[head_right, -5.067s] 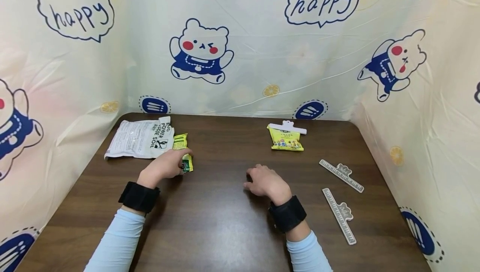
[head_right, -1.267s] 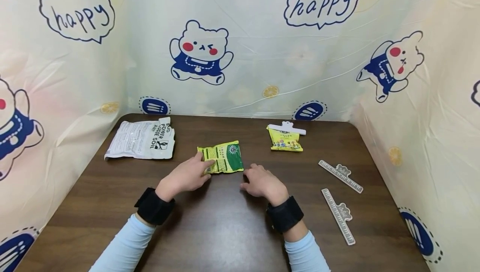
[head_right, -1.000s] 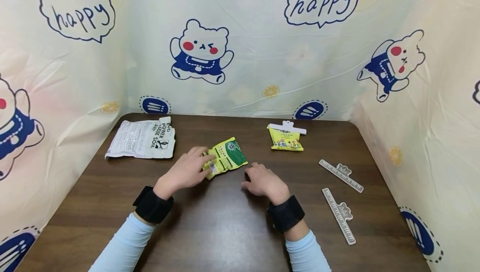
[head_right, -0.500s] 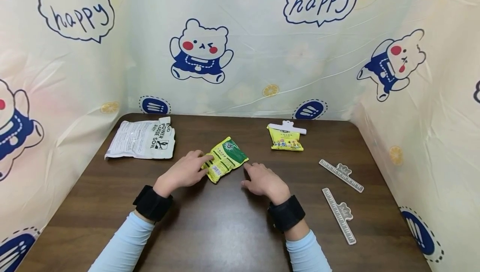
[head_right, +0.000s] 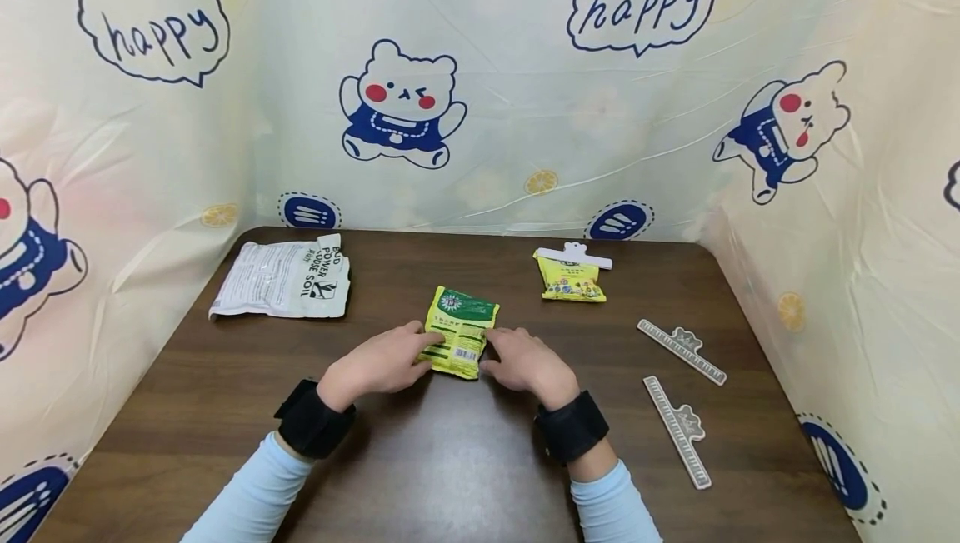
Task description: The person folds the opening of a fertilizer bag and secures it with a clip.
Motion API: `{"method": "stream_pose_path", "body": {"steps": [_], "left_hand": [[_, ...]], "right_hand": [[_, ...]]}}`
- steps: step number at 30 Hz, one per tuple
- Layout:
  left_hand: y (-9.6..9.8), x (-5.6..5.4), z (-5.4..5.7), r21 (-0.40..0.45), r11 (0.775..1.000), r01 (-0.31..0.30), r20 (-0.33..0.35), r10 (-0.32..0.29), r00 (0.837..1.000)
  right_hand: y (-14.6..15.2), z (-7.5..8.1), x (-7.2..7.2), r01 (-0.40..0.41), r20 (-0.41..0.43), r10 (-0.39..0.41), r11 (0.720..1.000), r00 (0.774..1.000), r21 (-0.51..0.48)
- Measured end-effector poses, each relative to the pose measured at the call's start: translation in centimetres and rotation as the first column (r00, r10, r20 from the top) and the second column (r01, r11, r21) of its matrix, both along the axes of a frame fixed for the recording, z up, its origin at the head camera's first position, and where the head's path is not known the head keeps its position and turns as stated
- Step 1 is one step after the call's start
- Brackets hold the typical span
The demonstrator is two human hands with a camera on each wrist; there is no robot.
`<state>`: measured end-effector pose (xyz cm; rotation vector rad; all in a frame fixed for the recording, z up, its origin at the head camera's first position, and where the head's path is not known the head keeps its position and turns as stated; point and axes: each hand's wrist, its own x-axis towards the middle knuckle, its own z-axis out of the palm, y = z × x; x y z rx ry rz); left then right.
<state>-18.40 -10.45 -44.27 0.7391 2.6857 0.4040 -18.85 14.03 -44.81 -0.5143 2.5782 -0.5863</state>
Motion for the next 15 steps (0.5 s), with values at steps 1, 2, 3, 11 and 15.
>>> {"method": "stream_pose_path", "body": {"steps": [1, 2, 3, 11, 15], "left_hand": [[0.1, 0.1, 0.0, 0.0, 1.0, 0.009, -0.002, -0.009, 1.0], [0.3, 0.2, 0.0, 0.0, 1.0, 0.017, -0.002, -0.017, 1.0], [0.4, 0.4, 0.1, -0.003, 1.0, 0.024, -0.002, -0.024, 1.0], [1.2, 1.0, 0.4, -0.002, 0.999, 0.053, 0.004, -0.053, 0.999], [0.8, 0.5, 0.1, 0.034, 0.999, 0.029, 0.018, -0.03, 0.999]], "right_hand": [[0.0, 0.0, 0.0, -0.002, -0.005, 0.002, 1.0, 1.0, 0.0], [-0.1, 0.0, 0.0, -0.004, -0.01, 0.004, 1.0, 1.0, 0.0], [-0.1, -0.1, 0.0, -0.004, -0.015, 0.004, 1.0, 1.0, 0.004], [0.0, 0.1, 0.1, -0.004, -0.034, 0.005, 1.0, 0.999, 0.017], [0.0, 0.1, 0.1, 0.001, -0.035, -0.001, 1.0, 0.999, 0.01]]}}
